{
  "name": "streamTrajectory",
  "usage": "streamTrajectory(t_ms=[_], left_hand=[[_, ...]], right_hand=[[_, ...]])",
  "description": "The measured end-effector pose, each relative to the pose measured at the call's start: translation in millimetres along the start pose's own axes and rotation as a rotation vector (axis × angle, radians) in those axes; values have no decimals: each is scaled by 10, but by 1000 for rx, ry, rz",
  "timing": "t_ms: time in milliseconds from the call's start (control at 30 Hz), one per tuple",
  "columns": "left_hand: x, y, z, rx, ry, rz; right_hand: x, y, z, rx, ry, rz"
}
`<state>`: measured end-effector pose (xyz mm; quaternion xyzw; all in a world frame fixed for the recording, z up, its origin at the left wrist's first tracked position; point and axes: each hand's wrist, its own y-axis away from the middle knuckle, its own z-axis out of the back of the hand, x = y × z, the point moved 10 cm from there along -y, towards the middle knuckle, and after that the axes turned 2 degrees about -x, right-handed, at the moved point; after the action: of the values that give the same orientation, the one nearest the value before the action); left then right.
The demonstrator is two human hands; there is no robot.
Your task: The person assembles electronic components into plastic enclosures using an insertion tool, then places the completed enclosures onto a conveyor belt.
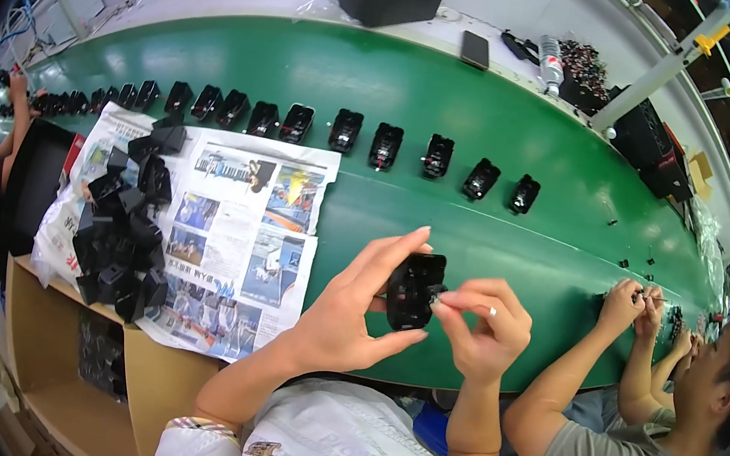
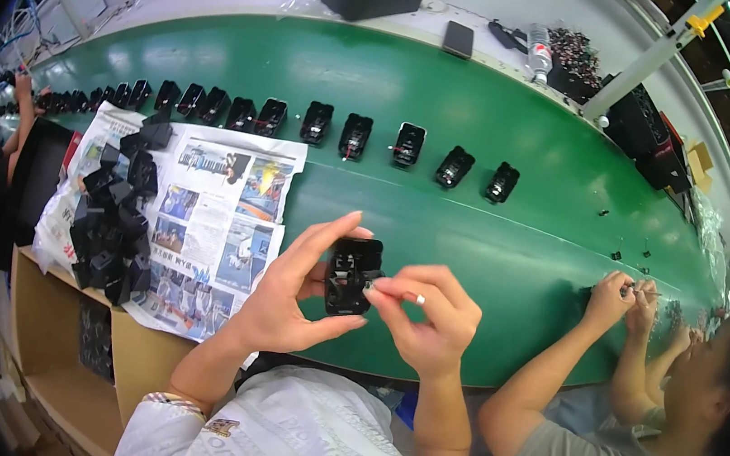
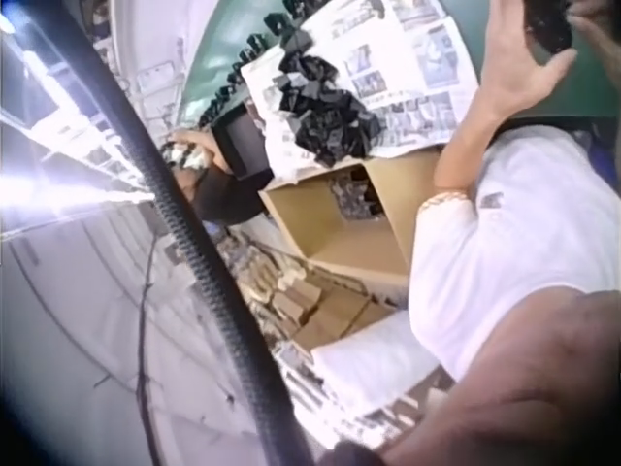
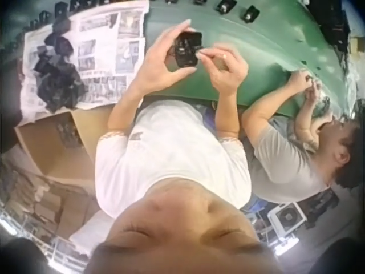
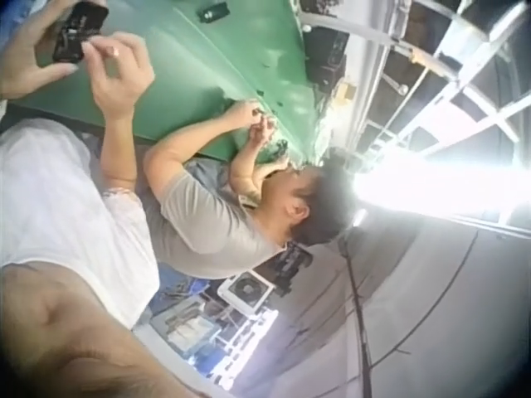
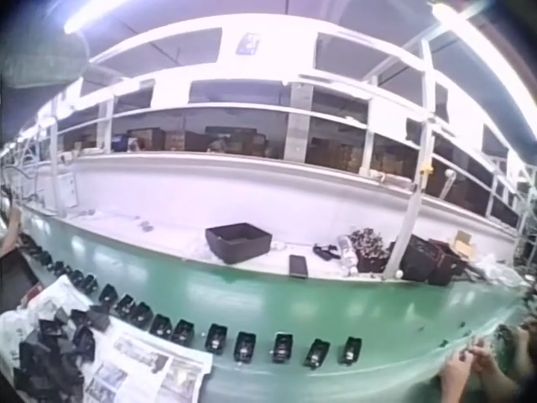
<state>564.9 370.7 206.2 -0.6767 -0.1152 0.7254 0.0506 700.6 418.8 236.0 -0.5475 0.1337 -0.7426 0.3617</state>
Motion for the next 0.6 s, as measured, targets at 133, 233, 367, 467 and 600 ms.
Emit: streamTrajectory(t_ms=[133, 233, 367, 467, 600], left_hand=[[4, 37, 96, -34, -69, -40], [19, 67, 95, 5, -53, -31], [2, 78, 108, -2, -70, -76], [-71, 68, 156, -12, -149, -122], [-166, 81, 158, 7, -307, -210]], right_hand=[[156, 10, -61, 38, 88, 125], [314, -25, -60, 96, 59, 218], [419, -25, -212, 179, 31, 223], [468, -72, -219, 210, 74, 206], [508, -63, -208, 228, 108, 190]])
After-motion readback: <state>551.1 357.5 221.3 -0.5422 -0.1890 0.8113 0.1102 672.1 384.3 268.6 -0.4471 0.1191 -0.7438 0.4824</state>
